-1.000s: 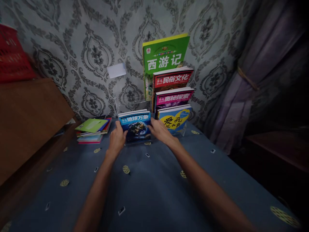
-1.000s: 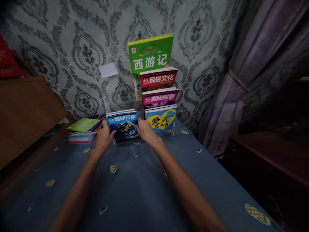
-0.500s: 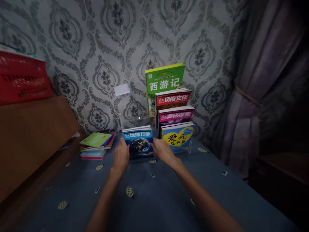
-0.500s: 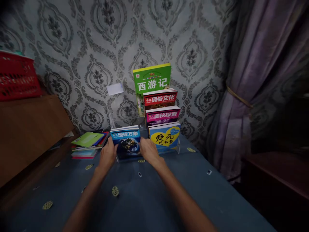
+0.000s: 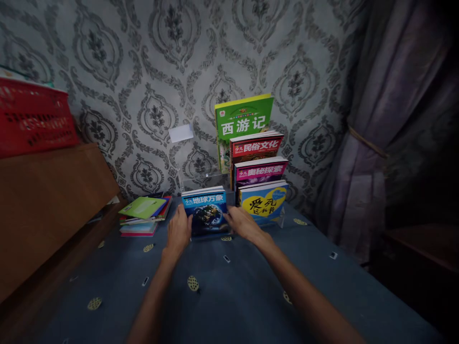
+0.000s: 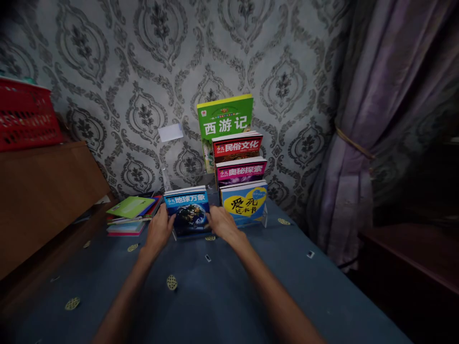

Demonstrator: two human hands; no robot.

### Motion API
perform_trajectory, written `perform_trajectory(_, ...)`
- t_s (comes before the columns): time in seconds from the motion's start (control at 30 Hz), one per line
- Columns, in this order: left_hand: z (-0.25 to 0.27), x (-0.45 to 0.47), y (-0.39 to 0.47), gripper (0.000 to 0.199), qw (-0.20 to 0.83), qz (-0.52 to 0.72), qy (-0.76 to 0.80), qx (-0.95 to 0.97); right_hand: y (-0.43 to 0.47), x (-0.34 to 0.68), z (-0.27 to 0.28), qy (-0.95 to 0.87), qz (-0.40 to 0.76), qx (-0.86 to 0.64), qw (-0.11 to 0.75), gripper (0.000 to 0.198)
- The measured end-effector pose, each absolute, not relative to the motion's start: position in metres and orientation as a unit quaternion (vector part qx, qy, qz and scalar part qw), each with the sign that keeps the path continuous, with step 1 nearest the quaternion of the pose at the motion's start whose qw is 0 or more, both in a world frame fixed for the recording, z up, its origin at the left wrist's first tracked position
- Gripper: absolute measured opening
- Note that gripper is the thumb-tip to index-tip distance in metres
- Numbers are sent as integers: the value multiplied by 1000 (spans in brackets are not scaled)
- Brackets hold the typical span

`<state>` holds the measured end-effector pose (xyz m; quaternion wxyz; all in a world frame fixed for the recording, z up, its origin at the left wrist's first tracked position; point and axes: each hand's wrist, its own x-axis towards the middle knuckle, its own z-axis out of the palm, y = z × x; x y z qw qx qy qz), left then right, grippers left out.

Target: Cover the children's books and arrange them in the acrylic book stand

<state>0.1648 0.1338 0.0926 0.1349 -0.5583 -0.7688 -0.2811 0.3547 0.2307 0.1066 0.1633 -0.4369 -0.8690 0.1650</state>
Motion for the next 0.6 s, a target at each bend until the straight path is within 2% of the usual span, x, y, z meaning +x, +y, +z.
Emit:
perform_trajectory(0.23,88,151,135,41,125,-371,-726,-566,229,352,109,-853,168,-447,212,22)
perform_trajectory(0.5,88,151,135,31,131,-383,-705,-583,231,345,101,-819,203,-448,297,21)
perform_trajectory(0.6,88,153,135,34,131,-394,-697,-584,233,345,98,-816,214,-433,317,19)
